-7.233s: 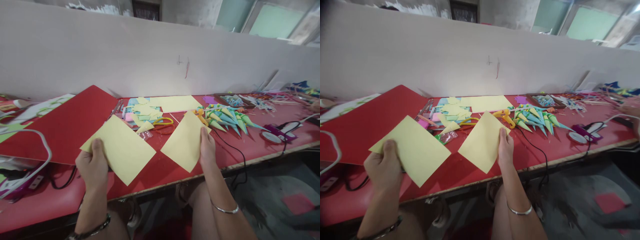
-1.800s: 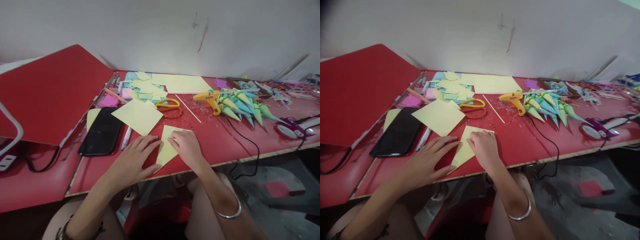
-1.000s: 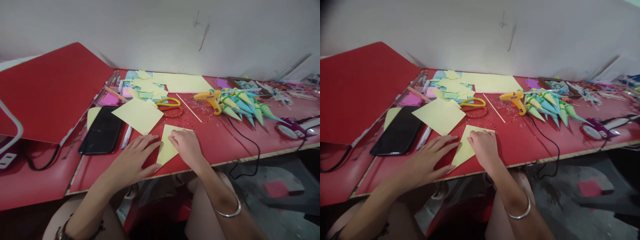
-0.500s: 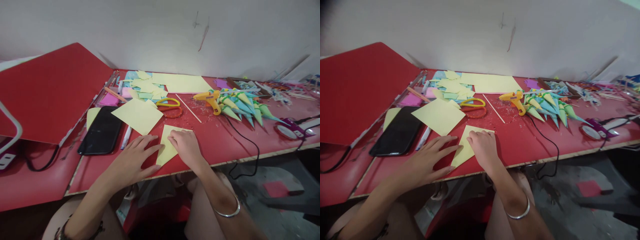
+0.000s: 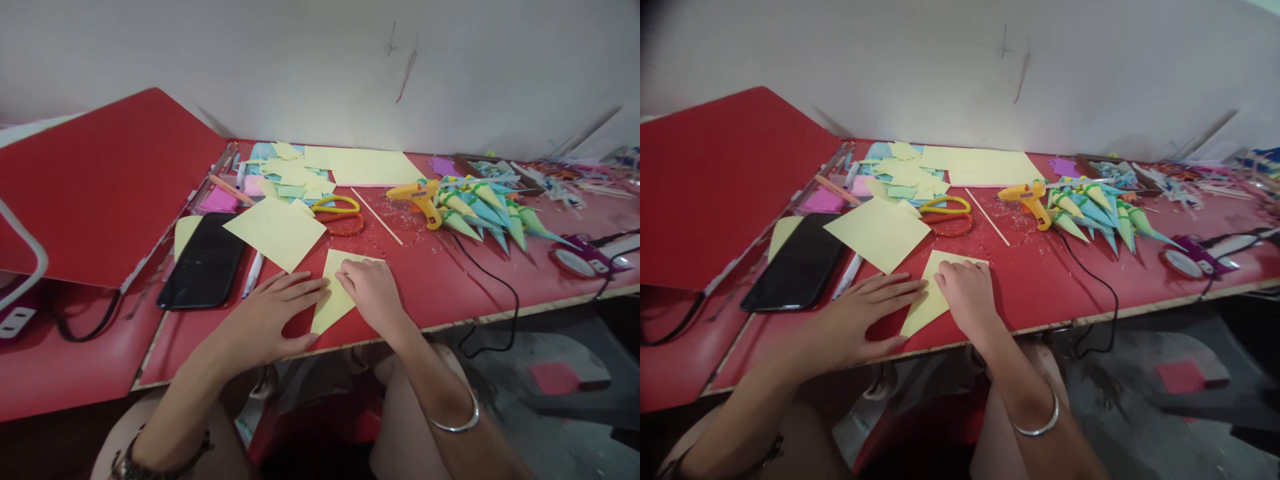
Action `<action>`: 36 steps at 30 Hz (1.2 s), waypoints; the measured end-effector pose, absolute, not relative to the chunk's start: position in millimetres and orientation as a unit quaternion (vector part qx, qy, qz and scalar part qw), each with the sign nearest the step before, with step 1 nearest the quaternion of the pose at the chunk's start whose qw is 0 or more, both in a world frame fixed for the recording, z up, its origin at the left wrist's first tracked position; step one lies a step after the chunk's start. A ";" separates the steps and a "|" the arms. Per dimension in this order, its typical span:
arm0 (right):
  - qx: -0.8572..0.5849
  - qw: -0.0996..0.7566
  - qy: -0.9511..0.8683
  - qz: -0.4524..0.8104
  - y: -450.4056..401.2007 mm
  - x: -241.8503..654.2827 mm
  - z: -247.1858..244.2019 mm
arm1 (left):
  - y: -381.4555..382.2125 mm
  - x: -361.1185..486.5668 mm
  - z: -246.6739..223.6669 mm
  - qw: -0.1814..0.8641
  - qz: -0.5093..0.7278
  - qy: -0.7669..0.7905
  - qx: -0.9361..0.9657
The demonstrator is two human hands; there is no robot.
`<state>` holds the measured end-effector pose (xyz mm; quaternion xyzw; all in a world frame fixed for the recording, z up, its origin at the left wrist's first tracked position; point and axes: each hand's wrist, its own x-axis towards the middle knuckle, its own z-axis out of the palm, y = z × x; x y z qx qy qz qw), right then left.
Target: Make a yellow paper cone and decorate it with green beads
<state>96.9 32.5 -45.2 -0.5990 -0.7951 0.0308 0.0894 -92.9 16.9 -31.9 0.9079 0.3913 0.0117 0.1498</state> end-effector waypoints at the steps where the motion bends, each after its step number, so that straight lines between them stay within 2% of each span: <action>1: -0.599 0.091 -0.795 0.031 32.5 96.9 -45.0 | 17.7 -93.7 -31.3 0.154 0.012 0.389 0.908; 9: -0.598 0.113 -0.793 0.035 29.9 99.0 -45.2 | 21.6 -97.9 -33.2 0.166 0.031 0.371 0.913; 14: -0.554 0.207 -0.806 0.004 21.0 109.2 -45.2 | 22.0 -98.1 -34.2 0.172 0.028 0.375 0.911; 20: -0.431 0.273 -0.855 0.092 6.7 114.2 -37.0 | 22.2 -96.7 -31.8 0.180 0.020 0.389 0.903; 28: -0.303 0.185 -0.924 0.141 -1.8 109.5 -37.3 | 21.4 -98.1 -32.3 0.197 0.022 0.396 0.896; 36: -0.319 0.135 -0.921 0.180 1.0 121.9 -28.4 | 20.5 -97.2 -32.8 0.195 0.011 0.406 0.893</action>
